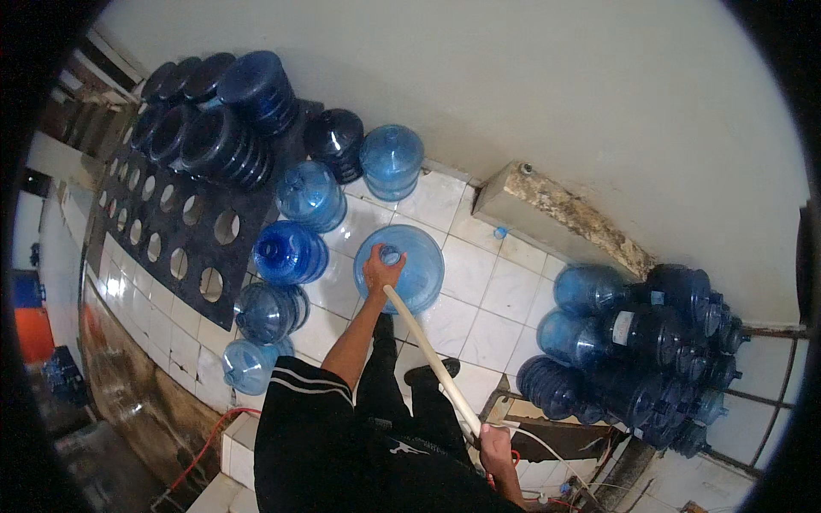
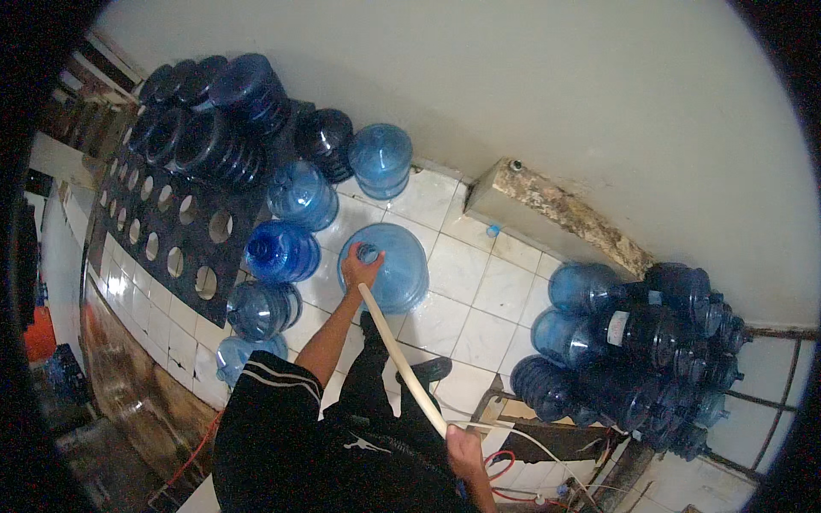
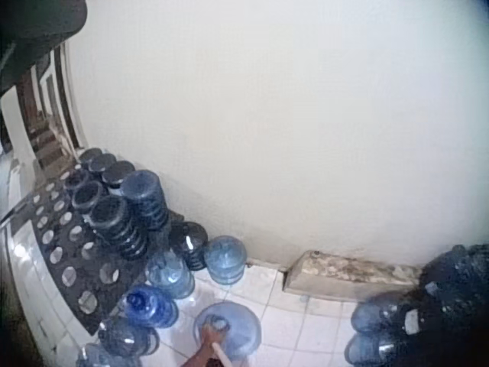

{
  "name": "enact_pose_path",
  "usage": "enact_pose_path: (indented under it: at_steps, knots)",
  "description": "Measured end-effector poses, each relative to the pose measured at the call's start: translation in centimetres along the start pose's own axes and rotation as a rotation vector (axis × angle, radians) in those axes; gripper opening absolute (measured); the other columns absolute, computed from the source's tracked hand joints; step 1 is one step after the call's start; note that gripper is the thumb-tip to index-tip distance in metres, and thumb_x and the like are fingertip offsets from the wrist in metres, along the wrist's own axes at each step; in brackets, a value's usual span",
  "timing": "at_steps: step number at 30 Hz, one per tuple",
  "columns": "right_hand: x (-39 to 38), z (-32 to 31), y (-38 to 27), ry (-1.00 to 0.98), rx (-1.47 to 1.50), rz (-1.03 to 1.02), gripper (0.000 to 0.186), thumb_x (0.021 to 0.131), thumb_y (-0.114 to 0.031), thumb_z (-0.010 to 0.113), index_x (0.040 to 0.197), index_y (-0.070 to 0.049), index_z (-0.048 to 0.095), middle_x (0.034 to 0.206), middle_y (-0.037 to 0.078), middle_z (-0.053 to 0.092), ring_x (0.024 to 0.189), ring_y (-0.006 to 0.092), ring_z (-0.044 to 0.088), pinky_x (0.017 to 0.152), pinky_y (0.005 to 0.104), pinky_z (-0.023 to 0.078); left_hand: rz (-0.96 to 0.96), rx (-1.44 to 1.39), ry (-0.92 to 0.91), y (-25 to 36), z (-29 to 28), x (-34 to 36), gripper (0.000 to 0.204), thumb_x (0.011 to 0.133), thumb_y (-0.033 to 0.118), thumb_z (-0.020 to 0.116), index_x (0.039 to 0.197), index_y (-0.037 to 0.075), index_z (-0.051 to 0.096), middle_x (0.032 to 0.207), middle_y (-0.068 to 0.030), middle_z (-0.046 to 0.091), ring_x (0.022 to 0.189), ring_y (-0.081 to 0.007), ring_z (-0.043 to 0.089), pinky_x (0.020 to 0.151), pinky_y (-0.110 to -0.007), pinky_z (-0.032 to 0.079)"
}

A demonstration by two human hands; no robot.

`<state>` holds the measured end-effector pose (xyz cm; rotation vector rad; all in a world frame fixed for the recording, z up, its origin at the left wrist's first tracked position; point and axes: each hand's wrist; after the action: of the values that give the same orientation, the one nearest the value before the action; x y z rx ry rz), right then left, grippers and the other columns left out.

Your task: The person fills large water jugs one at a time using a white hose, then moves to a metal washing station and rinses the top of it with the hose.

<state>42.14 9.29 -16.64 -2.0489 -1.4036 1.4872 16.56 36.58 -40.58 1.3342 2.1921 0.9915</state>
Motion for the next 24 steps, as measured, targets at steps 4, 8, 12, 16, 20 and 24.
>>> enact_pose_path:
  at_steps: [4,8,12,16,20,24]
  knots:
    - [-4.0,-3.9,-0.7,0.111,-0.030,-0.272,0.034,0.091,-0.018,0.037,0.065,0.002,0.043,0.058,0.017,0.043,0.052,0.0293,0.045,0.052,0.0387,0.035,0.056,-0.328,0.258,6.7,-2.5,-3.7,0.042,0.060,0.027,0.079,0.087,0.002,0.060,0.073,-0.0132,0.064,0.065,-0.0292,0.062,0.061,-0.036,0.049]
    - [-8.1,-7.0,0.5,0.344,0.048,-0.451,0.032,0.091,-0.017,0.038,0.093,0.006,0.060,0.065,0.016,0.054,0.056,0.0254,0.052,0.054,0.0347,0.039,0.061,-0.668,0.207,14.8,-4.4,-6.0,0.032,0.064,0.021,0.078,0.082,0.001,0.061,0.070,-0.0058,0.061,0.062,-0.0155,0.056,0.061,-0.030,0.046]
    - [-12.0,-9.8,1.1,0.502,0.121,-0.511,0.034,0.090,-0.019,0.042,0.104,0.006,0.060,0.076,0.017,0.063,0.058,0.0187,0.057,0.056,0.0295,0.043,0.104,-0.782,0.139,21.2,-6.7,-8.6,0.025,0.068,0.015,0.076,0.077,0.001,0.059,0.070,-0.0047,0.059,0.065,-0.0131,0.053,0.065,-0.028,0.045]
    - [-13.6,-11.6,2.8,0.684,0.106,-0.625,0.030,0.086,-0.019,0.053,0.102,0.005,0.061,0.072,0.015,0.062,0.055,0.0149,0.056,0.053,0.0261,0.043,0.317,-0.726,0.137,25.5,-7.5,-11.6,0.025,0.064,0.012,0.077,0.076,0.001,0.058,0.070,-0.0055,0.061,0.065,-0.0136,0.056,0.064,-0.028,0.046]
    - [-14.5,-12.8,4.9,0.797,0.145,-0.621,0.026,0.082,-0.016,0.060,0.097,0.005,0.062,0.073,0.016,0.063,0.057,0.0149,0.057,0.054,0.0267,0.043,0.550,-0.670,0.065,29.5,-7.6,-14.3,0.025,0.061,0.011,0.076,0.075,0.001,0.059,0.069,-0.0082,0.063,0.065,-0.0161,0.061,0.062,-0.029,0.048]
    - [-15.8,-13.1,5.2,0.820,0.170,-0.619,0.022,0.081,-0.015,0.060,0.093,0.004,0.062,0.066,0.013,0.060,0.053,0.0134,0.055,0.051,0.0267,0.041,0.682,-0.539,0.069,32.8,-7.1,-15.7,0.029,0.060,0.020,0.076,0.074,0.001,0.059,0.066,-0.0109,0.063,0.061,-0.0189,0.062,0.058,-0.031,0.049]
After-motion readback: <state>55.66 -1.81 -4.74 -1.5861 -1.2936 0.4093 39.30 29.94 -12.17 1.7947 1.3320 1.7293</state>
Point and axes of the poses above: each hand's wrist, its own x-axis towards the middle knuckle, its own z-axis out of the palm, y = z × x
